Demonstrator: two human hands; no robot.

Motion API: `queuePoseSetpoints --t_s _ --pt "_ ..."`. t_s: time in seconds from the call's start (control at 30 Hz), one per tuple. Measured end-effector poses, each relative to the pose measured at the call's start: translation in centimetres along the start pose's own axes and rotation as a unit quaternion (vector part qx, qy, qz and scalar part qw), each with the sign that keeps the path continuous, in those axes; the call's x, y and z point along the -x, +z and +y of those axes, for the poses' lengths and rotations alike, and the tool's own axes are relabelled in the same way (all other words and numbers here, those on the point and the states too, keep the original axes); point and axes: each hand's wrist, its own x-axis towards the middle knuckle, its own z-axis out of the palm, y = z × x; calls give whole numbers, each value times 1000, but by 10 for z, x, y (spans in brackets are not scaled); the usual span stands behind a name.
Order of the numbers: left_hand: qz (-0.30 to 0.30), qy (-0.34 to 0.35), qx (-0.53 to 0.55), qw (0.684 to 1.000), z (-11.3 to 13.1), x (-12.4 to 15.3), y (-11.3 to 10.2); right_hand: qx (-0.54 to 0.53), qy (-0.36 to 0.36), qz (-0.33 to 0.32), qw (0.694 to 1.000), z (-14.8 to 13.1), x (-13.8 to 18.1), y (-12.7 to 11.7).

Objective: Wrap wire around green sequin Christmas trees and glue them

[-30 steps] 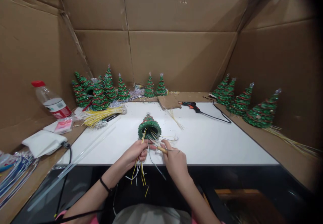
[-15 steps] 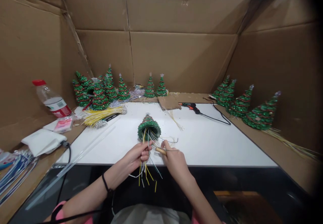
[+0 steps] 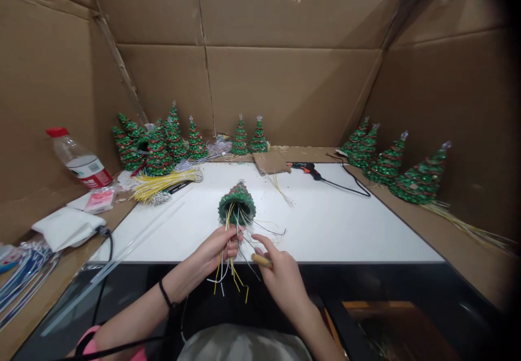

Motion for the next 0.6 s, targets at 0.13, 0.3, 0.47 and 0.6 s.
queuePoseSetpoints --t_s 0.13,0.3,0.47,0.6 --pt "-5 4 -6 1000 -1 0 -1 -2 34 -12 999 1 -3 5" --pt "-8 5 -17 1000 0 0 -2 -40 61 2 997 5 -10 12" --pt "-8 2 -46 999 2 1 -4 -50 79 -2 996 7 -13 9" --pt "-11 3 -86 996 4 4 -8 -53 91 -16 994 10 -14 3"
